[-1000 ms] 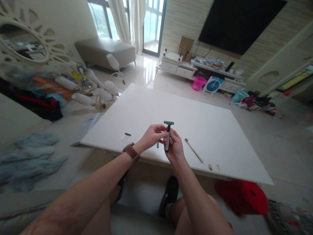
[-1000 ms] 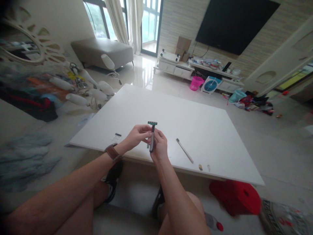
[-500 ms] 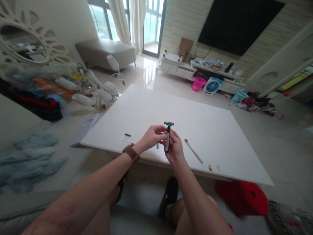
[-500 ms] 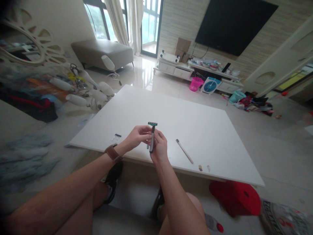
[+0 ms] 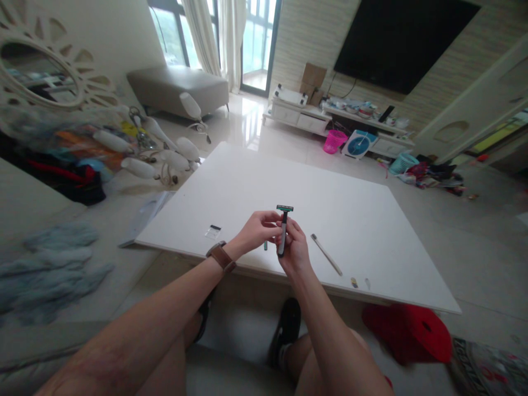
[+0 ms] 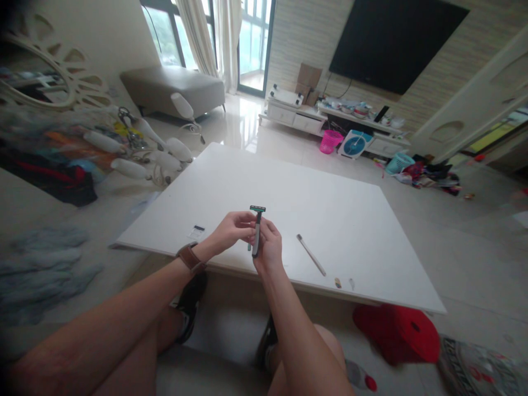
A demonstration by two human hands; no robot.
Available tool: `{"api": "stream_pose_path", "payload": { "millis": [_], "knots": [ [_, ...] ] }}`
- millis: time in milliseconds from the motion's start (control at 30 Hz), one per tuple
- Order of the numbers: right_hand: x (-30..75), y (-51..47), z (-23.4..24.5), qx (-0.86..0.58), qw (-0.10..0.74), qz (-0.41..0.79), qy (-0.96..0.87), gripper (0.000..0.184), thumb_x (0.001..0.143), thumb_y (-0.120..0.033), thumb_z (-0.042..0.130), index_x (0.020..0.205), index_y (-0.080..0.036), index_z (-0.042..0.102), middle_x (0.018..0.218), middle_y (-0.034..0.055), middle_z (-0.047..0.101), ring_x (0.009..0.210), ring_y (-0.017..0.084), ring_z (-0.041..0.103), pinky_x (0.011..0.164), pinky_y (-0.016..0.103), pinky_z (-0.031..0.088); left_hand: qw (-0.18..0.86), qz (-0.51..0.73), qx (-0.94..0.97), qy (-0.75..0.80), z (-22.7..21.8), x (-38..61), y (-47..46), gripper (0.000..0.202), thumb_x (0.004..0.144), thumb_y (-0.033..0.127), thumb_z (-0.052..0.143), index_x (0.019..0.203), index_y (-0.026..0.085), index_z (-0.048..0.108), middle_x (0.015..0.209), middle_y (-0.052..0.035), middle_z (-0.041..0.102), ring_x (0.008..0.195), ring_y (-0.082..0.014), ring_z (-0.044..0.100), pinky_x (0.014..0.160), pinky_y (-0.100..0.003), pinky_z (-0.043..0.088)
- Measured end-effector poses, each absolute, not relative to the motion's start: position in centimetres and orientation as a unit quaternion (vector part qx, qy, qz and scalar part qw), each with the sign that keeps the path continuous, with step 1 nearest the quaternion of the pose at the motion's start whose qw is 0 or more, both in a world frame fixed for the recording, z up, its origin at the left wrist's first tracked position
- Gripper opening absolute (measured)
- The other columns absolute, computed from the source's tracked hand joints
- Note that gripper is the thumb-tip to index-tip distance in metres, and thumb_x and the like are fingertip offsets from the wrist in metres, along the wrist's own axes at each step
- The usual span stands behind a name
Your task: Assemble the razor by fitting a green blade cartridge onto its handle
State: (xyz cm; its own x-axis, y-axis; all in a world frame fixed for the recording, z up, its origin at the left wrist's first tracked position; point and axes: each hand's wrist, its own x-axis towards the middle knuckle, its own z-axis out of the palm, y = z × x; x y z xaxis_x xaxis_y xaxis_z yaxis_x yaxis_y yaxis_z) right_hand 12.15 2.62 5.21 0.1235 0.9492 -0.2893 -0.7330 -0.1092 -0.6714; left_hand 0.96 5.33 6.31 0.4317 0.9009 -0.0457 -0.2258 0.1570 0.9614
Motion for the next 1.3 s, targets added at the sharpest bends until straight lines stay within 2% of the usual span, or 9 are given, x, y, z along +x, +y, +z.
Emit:
{"api": "stream_pose_path", "payload": {
  "millis": [233,433,700,867,1100,1300],
  "knots": [
    [12.0,2.5,5.5,-0.382,0.652,0.639,-0.144,0.009,0.077,-0.021,0.076,0.080,-0.016,0.070,0.062,-0.0016,0.070,0.039,0.005,0.053,0.037,0.013,0.043,0.685,0.415,0.496,0.335,6.4,0.9,5.3,0.026,0.060,0.014,0.071,0.086,0.012,0.066,0.078,-0.0029,0.068,0.061,-0.0125,0.064,0.055,-0.025,0.056],
    [12.0,2.6,5.2,-0.386,0.648,0.636,-0.163,0.013,0.076,-0.025,0.077,0.080,-0.016,0.069,0.063,-0.0016,0.070,0.037,0.004,0.050,0.033,0.013,0.039,0.697,0.418,0.491,0.315,6.2,0.9,5.3,0.024,0.062,0.015,0.072,0.086,0.011,0.066,0.073,-0.0020,0.067,0.055,-0.0119,0.062,0.052,-0.026,0.055],
    [12.1,2.6,4.9,-0.397,0.650,0.624,-0.175,0.016,0.074,-0.028,0.078,0.080,-0.017,0.067,0.065,-0.0011,0.071,0.044,0.008,0.057,0.036,0.015,0.040,0.694,0.418,0.491,0.320,5.9,1.0,5.5,0.025,0.061,0.014,0.071,0.086,0.012,0.067,0.079,-0.0042,0.069,0.067,-0.0138,0.065,0.055,-0.023,0.055],
    [12.3,2.8,4.6,-0.400,0.653,0.614,-0.192,0.019,0.076,-0.031,0.079,0.080,-0.017,0.065,0.065,-0.0007,0.071,0.052,0.011,0.065,0.045,0.019,0.048,0.677,0.421,0.513,0.319,5.4,1.0,5.6,0.029,0.059,0.008,0.067,0.088,0.011,0.068,0.080,-0.0032,0.071,0.069,-0.0139,0.067,0.063,-0.025,0.055],
    [12.3,3.0,4.6,-0.393,0.671,0.609,-0.154,0.012,0.077,-0.022,0.076,0.077,-0.016,0.067,0.063,-0.0009,0.071,0.054,0.011,0.067,0.051,0.019,0.051,0.645,0.412,0.558,0.320,5.4,1.0,5.6,0.035,0.059,0.003,0.063,0.092,0.011,0.069,0.087,-0.0053,0.073,0.075,-0.0160,0.068,0.071,-0.028,0.054],
    [12.4,3.0,4.6,-0.392,0.671,0.617,-0.124,0.010,0.077,-0.020,0.075,0.079,-0.016,0.067,0.063,-0.0010,0.071,0.052,0.010,0.065,0.047,0.017,0.049,0.630,0.395,0.586,0.322,5.1,0.9,5.7,0.039,0.060,0.004,0.065,0.098,0.011,0.068,0.093,-0.0069,0.072,0.083,-0.0174,0.068,0.078,-0.030,0.053]
  ]
}}
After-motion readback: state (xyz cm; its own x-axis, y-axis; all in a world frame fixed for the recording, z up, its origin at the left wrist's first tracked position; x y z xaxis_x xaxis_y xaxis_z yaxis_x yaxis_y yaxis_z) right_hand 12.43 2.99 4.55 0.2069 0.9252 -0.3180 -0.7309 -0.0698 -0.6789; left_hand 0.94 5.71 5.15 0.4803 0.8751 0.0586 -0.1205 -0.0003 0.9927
